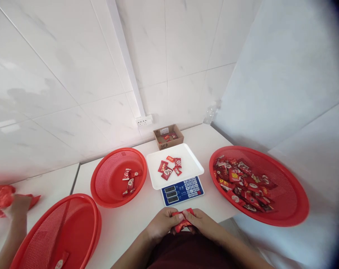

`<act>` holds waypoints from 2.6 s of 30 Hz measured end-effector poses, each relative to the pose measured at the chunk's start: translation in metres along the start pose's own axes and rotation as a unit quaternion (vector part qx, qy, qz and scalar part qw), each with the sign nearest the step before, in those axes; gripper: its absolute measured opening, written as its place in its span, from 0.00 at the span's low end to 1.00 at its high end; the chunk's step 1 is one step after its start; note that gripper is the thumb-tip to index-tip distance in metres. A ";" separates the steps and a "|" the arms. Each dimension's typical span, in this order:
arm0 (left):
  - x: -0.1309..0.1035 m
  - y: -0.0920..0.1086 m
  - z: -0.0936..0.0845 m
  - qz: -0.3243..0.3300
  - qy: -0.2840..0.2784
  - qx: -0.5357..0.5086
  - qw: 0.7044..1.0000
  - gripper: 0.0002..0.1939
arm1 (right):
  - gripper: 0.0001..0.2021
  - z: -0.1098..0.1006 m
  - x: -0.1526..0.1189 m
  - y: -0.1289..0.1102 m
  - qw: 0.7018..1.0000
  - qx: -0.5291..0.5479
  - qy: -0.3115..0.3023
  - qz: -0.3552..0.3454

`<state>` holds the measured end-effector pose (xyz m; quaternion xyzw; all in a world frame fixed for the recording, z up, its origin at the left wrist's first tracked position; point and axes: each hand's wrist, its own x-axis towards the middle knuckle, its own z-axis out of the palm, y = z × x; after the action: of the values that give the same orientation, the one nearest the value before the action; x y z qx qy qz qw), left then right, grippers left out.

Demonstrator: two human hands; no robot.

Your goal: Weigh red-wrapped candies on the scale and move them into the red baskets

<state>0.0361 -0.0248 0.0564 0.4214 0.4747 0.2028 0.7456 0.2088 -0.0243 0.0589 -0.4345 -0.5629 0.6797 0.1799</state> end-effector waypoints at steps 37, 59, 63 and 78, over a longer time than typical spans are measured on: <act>0.007 0.003 0.007 0.028 0.044 -0.019 0.998 0.24 | 0.28 -0.004 0.005 0.000 0.995 -0.028 0.095 0.016; 0.004 -0.009 -0.010 -0.012 0.087 0.043 0.995 0.18 | 0.18 -0.067 -0.002 0.041 0.883 0.234 0.406 0.039; 0.006 -0.010 -0.010 -0.013 0.083 0.045 0.995 0.18 | 0.14 -0.095 -0.006 0.062 0.853 0.257 0.453 0.042; 0.006 -0.014 -0.014 -0.019 0.099 0.075 0.992 0.15 | 0.29 -0.120 -0.005 0.100 0.833 -0.308 0.424 0.178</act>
<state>0.0255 -0.0224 0.0394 0.4450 0.5683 0.1932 0.6645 0.3310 0.0147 -0.0303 -0.8057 -0.5245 0.2404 0.1338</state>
